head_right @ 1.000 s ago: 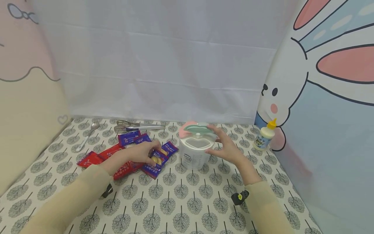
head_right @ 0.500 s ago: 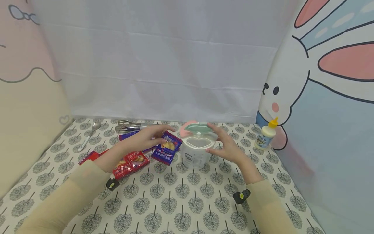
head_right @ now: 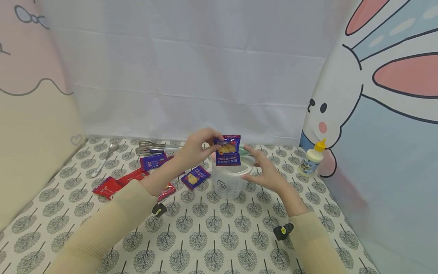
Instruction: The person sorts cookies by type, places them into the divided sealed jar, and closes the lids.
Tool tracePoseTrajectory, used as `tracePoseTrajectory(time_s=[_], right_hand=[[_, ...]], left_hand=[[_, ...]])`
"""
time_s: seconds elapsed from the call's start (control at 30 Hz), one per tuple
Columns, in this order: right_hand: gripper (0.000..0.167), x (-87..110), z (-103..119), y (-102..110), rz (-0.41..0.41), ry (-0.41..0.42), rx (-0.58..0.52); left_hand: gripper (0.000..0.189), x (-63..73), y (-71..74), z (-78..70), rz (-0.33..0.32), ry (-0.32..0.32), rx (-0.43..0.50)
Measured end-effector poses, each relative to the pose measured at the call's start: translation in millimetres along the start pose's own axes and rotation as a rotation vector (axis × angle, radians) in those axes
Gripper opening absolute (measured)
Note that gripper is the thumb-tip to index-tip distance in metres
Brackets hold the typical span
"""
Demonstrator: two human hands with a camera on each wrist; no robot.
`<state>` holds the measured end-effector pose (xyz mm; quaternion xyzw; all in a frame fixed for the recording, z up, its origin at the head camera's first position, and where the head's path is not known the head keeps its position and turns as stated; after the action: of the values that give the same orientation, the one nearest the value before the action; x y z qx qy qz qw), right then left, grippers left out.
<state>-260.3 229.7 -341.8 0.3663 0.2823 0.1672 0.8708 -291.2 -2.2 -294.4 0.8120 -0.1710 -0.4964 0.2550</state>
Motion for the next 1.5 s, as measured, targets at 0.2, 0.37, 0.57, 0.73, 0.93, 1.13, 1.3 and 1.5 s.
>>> tracePoseTrajectory(time_s=[0.2, 0.37, 0.57, 0.73, 0.93, 1.13, 1.3, 1.5], right_hand=[[0.09, -0.6, 0, -1, 0.008, -0.017, -0.007], [0.09, -0.4, -1, -1, 0.009, -0.025, -0.006], [0.09, 1.4, -1, -2, 0.001, -0.047, -0.003], [0.091, 2.3, -3, -2, 0.0, -0.039, -0.007], [0.09, 2.0, -3, -1, 0.004, -0.02, -0.018], [0.09, 1.8, -3, -3, 0.0, -0.013, -0.043], [0.089, 1.1, -3, -4, -0.001, 0.004, -0.053], [0.09, 1.2, -4, -2, -0.008, 0.005, -0.045]], left_hand=[[0.021, -1.4, -10.8, 10.5, 0.012, -0.023, -0.006], [0.022, 1.7, -16.0, 15.1, -0.033, 0.017, 0.028], [0.023, -1.2, -23.3, 16.6, -0.043, 0.002, 0.047], [0.026, 6.8, -31.6, 16.6, 0.078, 0.052, 0.064], [0.024, 20.5, -36.4, 17.6, 0.125, 0.063, -0.023], [0.03, 37.3, -35.9, 25.9, 0.157, -0.022, -0.03], [0.032, 48.9, -16.1, 42.9, 0.147, 0.003, -0.008], [0.032, 61.7, -6.0, 82.1, 0.381, 0.293, -0.079]])
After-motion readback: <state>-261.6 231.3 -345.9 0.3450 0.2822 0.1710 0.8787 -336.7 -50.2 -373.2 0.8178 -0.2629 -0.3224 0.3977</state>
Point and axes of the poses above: each hand's wrist, its own x-axis away from the middle knuckle, its own y-axis out of the back of the hand, z = x × y, the point moved 3 cm from there along -x, towards the middle knuckle, and after that the axes turned 1 degree about -y, right-handed, at the moved point
